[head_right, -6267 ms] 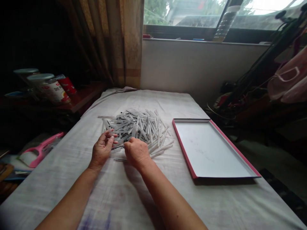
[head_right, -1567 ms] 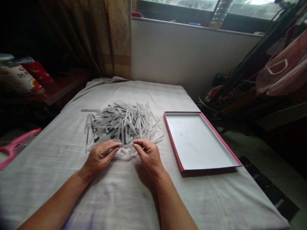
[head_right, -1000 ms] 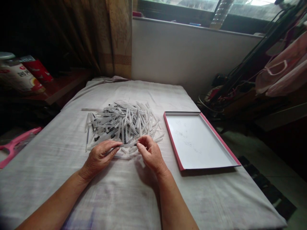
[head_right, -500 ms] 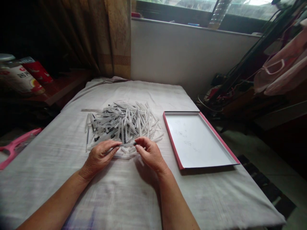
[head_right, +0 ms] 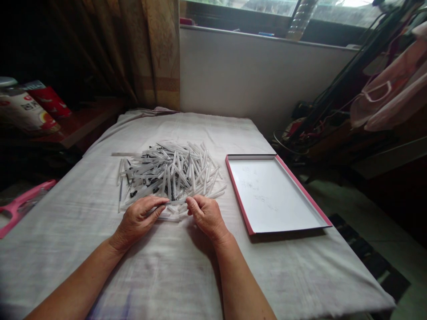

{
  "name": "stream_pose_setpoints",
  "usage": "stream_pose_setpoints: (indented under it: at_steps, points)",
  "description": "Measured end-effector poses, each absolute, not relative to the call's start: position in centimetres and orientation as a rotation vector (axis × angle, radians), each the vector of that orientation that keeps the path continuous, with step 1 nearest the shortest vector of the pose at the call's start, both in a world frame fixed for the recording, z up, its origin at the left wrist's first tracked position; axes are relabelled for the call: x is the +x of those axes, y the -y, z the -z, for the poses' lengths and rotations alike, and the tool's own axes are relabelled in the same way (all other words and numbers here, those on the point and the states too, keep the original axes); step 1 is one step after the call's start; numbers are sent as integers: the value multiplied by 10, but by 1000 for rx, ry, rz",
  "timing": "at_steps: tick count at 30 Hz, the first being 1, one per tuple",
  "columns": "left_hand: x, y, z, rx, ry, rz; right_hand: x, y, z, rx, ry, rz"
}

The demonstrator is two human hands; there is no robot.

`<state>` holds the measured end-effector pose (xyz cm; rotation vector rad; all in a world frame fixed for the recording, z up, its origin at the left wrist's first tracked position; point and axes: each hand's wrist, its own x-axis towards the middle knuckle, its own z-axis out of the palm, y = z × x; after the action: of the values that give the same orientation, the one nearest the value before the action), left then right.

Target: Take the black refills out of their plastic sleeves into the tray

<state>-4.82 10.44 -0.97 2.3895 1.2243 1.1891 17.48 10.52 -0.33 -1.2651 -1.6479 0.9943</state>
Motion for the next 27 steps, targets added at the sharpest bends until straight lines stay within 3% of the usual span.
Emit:
stream_pose_setpoints:
  at_steps: [27]
  points:
    - [-46, -103, 9, 2366, -1230, -1162, 175, -107, 7, -1291, 1643, -977]
